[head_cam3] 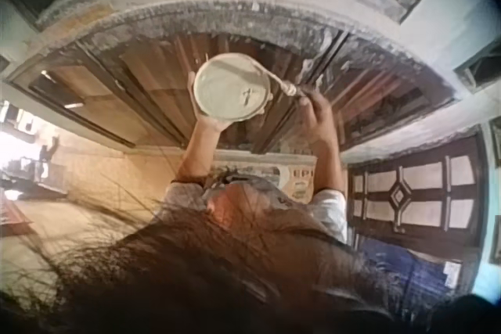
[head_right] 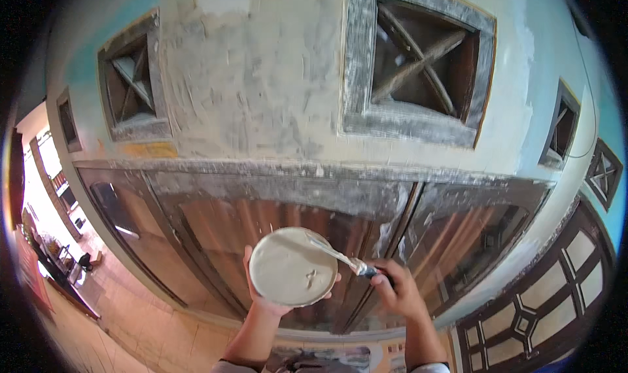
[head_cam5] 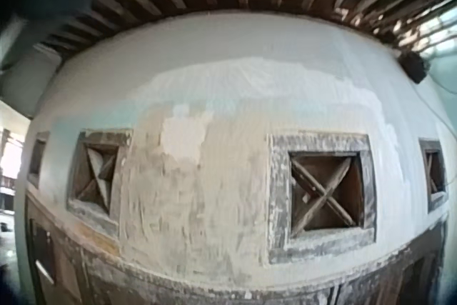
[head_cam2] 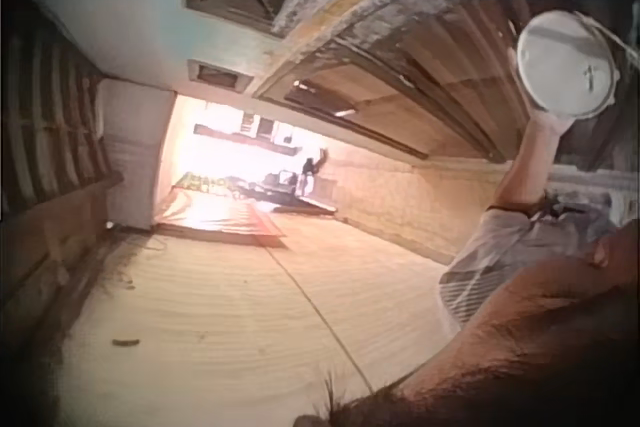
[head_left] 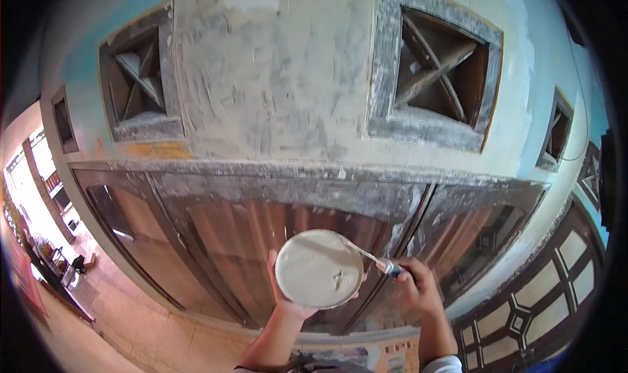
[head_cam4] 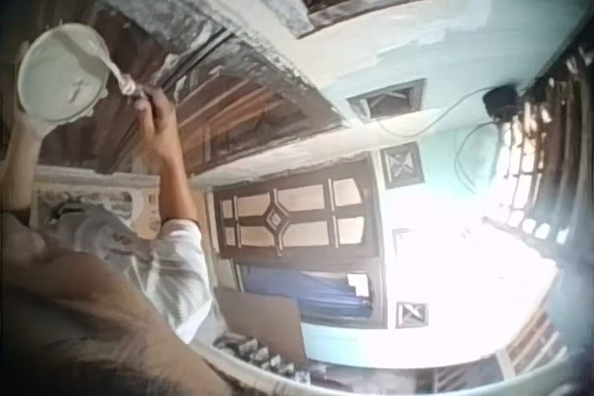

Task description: The person applies wall filler from a bowl to gaps above a doorway using a putty knife.

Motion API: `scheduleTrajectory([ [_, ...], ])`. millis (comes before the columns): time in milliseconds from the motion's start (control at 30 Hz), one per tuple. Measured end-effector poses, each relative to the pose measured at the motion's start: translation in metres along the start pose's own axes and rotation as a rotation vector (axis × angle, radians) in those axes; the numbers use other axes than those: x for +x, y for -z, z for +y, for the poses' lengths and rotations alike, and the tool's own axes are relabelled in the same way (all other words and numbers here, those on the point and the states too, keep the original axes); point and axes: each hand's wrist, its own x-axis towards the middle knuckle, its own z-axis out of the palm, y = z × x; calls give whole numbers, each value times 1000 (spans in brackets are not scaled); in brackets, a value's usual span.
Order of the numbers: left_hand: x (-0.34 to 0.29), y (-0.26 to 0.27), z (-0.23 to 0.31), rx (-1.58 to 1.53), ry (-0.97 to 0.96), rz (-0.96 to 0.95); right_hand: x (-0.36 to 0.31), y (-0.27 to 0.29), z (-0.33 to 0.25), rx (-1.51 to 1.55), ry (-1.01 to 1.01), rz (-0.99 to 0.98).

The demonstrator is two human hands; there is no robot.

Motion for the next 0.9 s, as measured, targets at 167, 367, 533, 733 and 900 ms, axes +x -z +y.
scheduleTrajectory([
  [167,1,1,8,83,-94,76,12,-5,-16,-246,210,-46],
  [367,15,-27,30,112,-114,-29,26,-10,-24,-308,239,-69],
  [533,25,-63,60,151,-159,-55,51,-15,-54,-373,285,-4],
  [733,37,-105,96,277,-218,-187,116,-24,-105,-468,475,133],
  [900,37,-129,148,357,-317,-200,186,-30,-149,-552,569,324],
])
